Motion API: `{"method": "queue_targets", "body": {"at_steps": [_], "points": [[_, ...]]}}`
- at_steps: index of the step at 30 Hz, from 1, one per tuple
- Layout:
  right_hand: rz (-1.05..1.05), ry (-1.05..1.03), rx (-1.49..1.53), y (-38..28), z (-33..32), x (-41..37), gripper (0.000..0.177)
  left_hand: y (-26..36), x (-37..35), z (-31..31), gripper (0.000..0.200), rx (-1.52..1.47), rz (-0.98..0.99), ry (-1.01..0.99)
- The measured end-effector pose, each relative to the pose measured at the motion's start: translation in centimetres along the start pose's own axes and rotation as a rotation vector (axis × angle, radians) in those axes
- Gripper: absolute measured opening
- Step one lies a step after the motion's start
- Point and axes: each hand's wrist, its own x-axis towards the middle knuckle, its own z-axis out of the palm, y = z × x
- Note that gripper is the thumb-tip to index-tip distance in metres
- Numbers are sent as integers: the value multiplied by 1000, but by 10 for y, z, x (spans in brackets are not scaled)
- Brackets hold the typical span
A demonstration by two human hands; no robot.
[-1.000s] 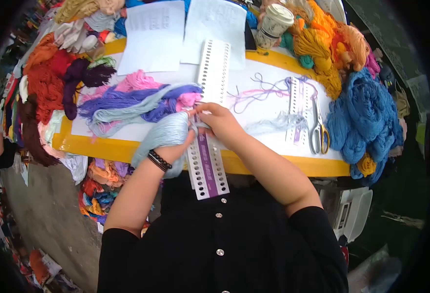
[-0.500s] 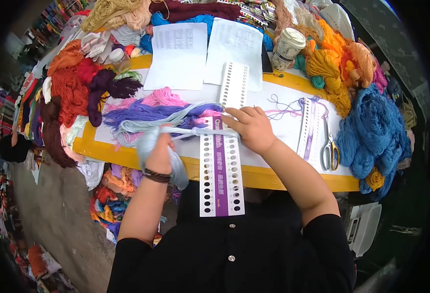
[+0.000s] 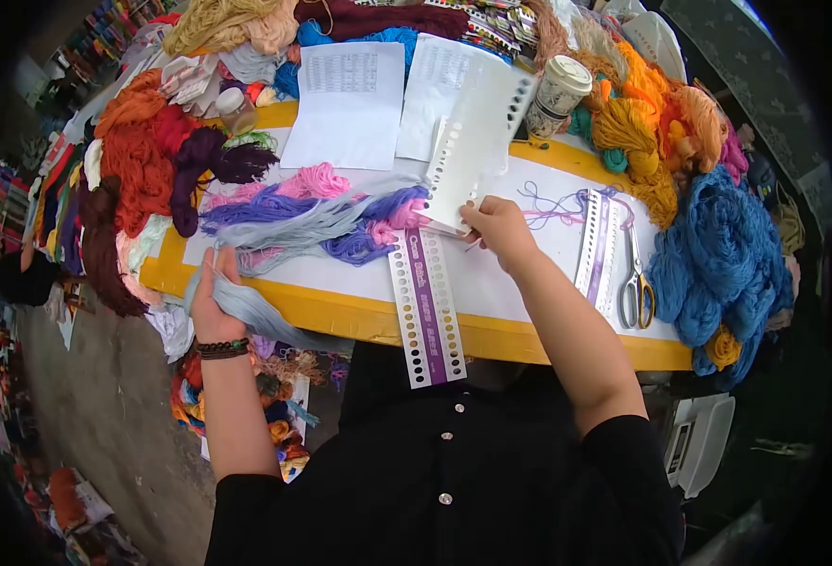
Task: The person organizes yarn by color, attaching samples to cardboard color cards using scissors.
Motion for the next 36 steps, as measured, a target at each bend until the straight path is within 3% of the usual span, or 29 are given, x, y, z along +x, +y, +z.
{"method": "queue_targets", "body": {"at_steps": [1,2,3,5,8,9,10,11,13,15,17,29,36], "points": [[184,-13,175,2,-2,7,26,-2,-5,-1,35,101,-56,-11],[175,38,-114,21,-3,21,27,-5,-12,-1,36,201,-113,-23],[173,37,-118,15,-2,13,27,-11,-25,5,36,197,-112,-22],[-195,380,-598,3,5,-12,27,-28,-54,15,32,359,-275,-123],[-383,156,-310,-38,34,-66,15,-46,-84,16,32,730,-257,-494],[-512,14,-133,-43,46,-83,10,-46,-103,43,41,627,-455,-405],[-547,-147,-31,-48,54,-97,10,-50,-113,55,41,623,-474,-400],[-712,-242,8,-44,64,-102,13,-53,-122,62,43,557,-495,-478],[-212,-463,438,-59,76,-127,16,-59,-134,78,48,489,-492,-582],[-234,-443,317,-55,77,-128,17,-69,-136,75,49,508,-478,-580],[-44,-478,382,-52,77,-129,14,-76,-137,71,49,531,-458,-576],[-22,-498,519,-43,68,-133,11,-72,-140,69,48,519,-527,-633],[-11,-508,509,-40,66,-132,12,-74,-140,63,43,557,-439,-567]]}}
